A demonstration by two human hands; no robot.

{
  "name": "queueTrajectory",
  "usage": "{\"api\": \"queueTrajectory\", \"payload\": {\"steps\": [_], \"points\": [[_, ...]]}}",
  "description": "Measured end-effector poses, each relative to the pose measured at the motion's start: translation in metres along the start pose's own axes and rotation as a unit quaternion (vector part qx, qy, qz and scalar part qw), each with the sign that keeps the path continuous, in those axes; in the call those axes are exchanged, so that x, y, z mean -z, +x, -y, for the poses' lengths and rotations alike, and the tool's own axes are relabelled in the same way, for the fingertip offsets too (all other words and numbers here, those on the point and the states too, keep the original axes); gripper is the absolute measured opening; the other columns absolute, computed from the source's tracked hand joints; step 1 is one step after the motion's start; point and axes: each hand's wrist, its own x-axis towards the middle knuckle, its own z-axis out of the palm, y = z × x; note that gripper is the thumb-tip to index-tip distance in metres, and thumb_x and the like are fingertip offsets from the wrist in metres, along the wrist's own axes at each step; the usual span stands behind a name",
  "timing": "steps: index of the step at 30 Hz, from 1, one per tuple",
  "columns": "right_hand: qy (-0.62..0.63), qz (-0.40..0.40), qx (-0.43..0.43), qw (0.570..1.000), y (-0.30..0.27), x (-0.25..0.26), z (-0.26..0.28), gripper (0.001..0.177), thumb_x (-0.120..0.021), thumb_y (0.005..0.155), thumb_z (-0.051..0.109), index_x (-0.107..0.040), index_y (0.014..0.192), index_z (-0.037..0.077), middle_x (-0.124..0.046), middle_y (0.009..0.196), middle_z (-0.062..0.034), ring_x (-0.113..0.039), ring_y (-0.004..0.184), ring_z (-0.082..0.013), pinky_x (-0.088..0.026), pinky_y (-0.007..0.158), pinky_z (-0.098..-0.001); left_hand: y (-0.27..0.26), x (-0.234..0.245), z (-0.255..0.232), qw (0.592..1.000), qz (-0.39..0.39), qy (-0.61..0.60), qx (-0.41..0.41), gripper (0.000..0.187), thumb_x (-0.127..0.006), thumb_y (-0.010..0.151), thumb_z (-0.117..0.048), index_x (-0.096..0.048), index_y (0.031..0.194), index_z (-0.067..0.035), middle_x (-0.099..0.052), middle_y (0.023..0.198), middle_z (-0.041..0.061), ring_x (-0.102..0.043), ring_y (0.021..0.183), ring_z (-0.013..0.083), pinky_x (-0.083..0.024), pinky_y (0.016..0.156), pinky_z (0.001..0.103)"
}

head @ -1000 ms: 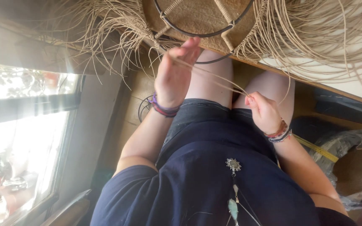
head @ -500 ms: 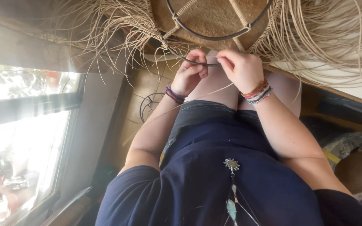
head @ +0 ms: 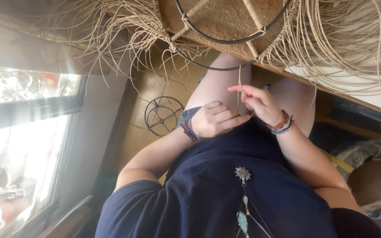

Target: Weaving and tying dried straw strands onto a circular metal frame to create a decorative lampshade

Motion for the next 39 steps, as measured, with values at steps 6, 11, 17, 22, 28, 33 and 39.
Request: {"api": "queueTrajectory", "payload": {"steps": [6, 11, 17, 22, 28, 33, 39], "points": [[-0.561, -0.044, 0.18, 0.807, 0.01, 0.026, -0.032, 0.028, -0.075, 0.093, 0.029, -0.069, 0.073, 0.01, -0.054, 0.066, -0.0077, -0.062, 0.059, -0.0361, -0.05, 0.051, -0.0441, 0.052, -0.01, 0.045, 0.996, 0.014, 0.054, 0.068, 0.029, -0.044, 0.109, -0.022, -0.069, 0.105, -0.008, -0.064, 0.078, 0.009, -0.068, 0.069, 0.0295, -0.057, 0.061, 0.04], [-0.573, -0.268, 0.331, 0.7, 0.016, -0.001, -0.012, 0.031, -0.074, 0.101, 0.035, -0.077, 0.127, 0.018, -0.055, 0.07, 0.0103, -0.061, 0.057, -0.0123, -0.056, 0.056, -0.0279, 0.043, -0.035, 0.082, 0.896, 0.134, 0.075, 0.417, 0.018, -0.062, 0.097, -0.045, -0.073, 0.093, -0.031, -0.06, 0.043, -0.011, -0.073, 0.055, 0.0241, -0.062, 0.061, 0.041], [-0.328, -0.115, 0.141, 0.927, 0.011, -0.012, 0.018, 0.013, -0.063, 0.105, 0.008, -0.075, 0.103, 0.002, -0.074, 0.1, -0.0098, -0.069, 0.089, -0.0231, -0.051, 0.084, -0.0326, 0.056, -0.002, 0.046, 0.906, 0.038, -0.07, 0.416, 0.056, -0.059, 0.104, -0.018, -0.033, 0.153, -0.027, -0.072, 0.101, -0.013, -0.071, 0.067, 0.0002, -0.054, 0.06, 0.016], [-0.022, -0.097, 0.012, 0.995, 0.01, -0.014, -0.01, 0.012, -0.061, 0.104, 0.004, -0.072, 0.103, -0.001, -0.044, 0.052, 0.0038, -0.042, 0.052, -0.0016, -0.038, 0.049, -0.0167, 0.018, 0.028, 0.029, 0.937, 0.012, -0.064, 0.343, 0.055, -0.061, 0.101, -0.013, -0.041, 0.152, -0.012, -0.074, 0.111, 0.007, -0.077, 0.077, 0.0273, -0.062, 0.064, 0.042], [0.061, -0.095, -0.02, 0.993, 0.013, -0.022, -0.007, 0.015, -0.057, 0.105, 0.003, -0.07, 0.107, -0.004, -0.035, 0.052, 0.0032, -0.03, 0.05, -0.0009, -0.027, 0.045, -0.0146, -0.002, 0.07, 0.021, 0.938, -0.032, 0.26, 0.229, 0.021, -0.067, 0.094, -0.032, -0.071, 0.107, -0.017, -0.067, 0.099, 0.002, -0.067, 0.086, 0.0267, -0.05, 0.072, 0.04], [0.083, -0.085, -0.009, 0.993, 0.012, -0.023, -0.015, 0.018, -0.054, 0.108, 0.007, -0.068, 0.109, -0.004, -0.029, 0.053, 0.0044, -0.022, 0.051, -0.0004, -0.024, 0.042, -0.0145, -0.023, 0.037, -0.018, 0.994, -0.024, 0.092, 0.056, 0.027, -0.061, 0.093, -0.04, -0.073, 0.075, -0.024, -0.063, 0.075, -0.001, -0.06, 0.057, 0.0171, -0.051, 0.055, 0.031], [0.145, -0.091, -0.055, 0.984, 0.011, -0.011, -0.031, 0.018, -0.058, 0.105, 0.009, -0.066, 0.111, -0.006, -0.034, 0.058, 0.0037, -0.03, 0.053, 0.0015, -0.029, 0.045, -0.013, -0.02, 0.005, -0.008, 0.979, -0.011, 0.095, 0.179, 0.064, -0.059, 0.104, -0.04, -0.048, 0.151, 0.003, -0.055, 0.143, 0.028, -0.057, 0.133, 0.0457, -0.043, 0.111, 0.057]]}}
